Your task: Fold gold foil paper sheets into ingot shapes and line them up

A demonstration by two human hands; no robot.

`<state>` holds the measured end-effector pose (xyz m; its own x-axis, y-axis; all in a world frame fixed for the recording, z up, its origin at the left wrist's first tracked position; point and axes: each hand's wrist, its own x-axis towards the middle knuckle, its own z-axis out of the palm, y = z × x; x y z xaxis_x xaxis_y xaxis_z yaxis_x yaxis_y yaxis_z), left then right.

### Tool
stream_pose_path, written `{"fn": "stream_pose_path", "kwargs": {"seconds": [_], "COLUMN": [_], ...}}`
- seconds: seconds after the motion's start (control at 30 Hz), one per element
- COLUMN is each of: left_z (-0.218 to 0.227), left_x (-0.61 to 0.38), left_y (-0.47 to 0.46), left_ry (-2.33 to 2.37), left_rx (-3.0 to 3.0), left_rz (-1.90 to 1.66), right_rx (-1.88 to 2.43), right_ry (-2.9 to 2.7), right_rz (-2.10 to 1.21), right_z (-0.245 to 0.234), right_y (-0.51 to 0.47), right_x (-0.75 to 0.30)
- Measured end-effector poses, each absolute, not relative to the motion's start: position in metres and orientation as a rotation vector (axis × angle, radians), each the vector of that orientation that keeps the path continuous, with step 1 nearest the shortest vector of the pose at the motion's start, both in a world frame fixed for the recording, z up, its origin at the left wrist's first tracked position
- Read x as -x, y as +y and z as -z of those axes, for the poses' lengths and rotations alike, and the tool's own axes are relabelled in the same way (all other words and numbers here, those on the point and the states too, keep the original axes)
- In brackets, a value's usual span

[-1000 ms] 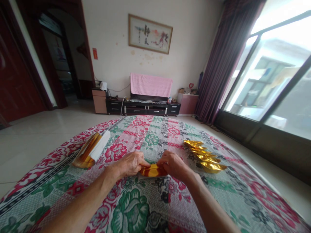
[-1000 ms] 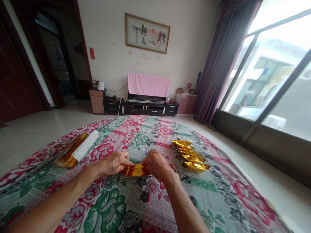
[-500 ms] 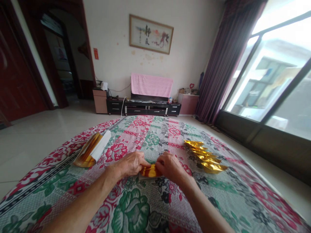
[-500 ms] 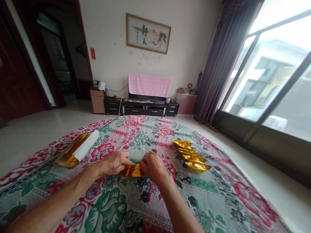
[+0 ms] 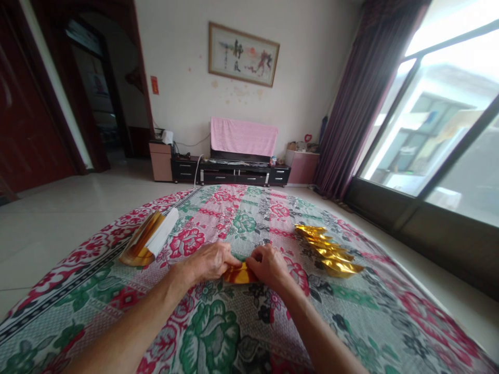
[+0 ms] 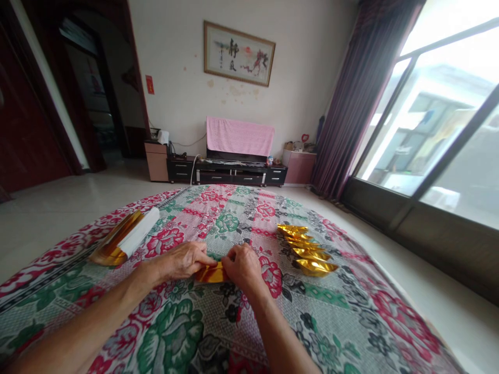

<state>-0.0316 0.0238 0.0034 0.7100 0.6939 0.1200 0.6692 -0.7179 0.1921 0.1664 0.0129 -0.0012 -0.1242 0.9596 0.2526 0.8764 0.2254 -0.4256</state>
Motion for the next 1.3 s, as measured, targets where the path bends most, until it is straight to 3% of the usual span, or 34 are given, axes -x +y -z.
{"fn": "stream_pose_path", "kwargs": {"seconds": [0.37, 1.3], "left_z": [-0.006, -0.006], "left_x": [0.032, 0.032], "left_y": [0.023, 0.024], "left_ry": [1.122, 1.119], "left_rx": [-2.804, -2.729], "left_rz": [-0.248, -0.276], "right_rx": [1.704, 1.631], "right_ry": [-2.037, -2.166], "right_rz": [-0.401, -0.456], "right_z": [-0.008, -0.013], "right_y": [0.013, 0.023], "right_x": [-0.164, -0.205]}}
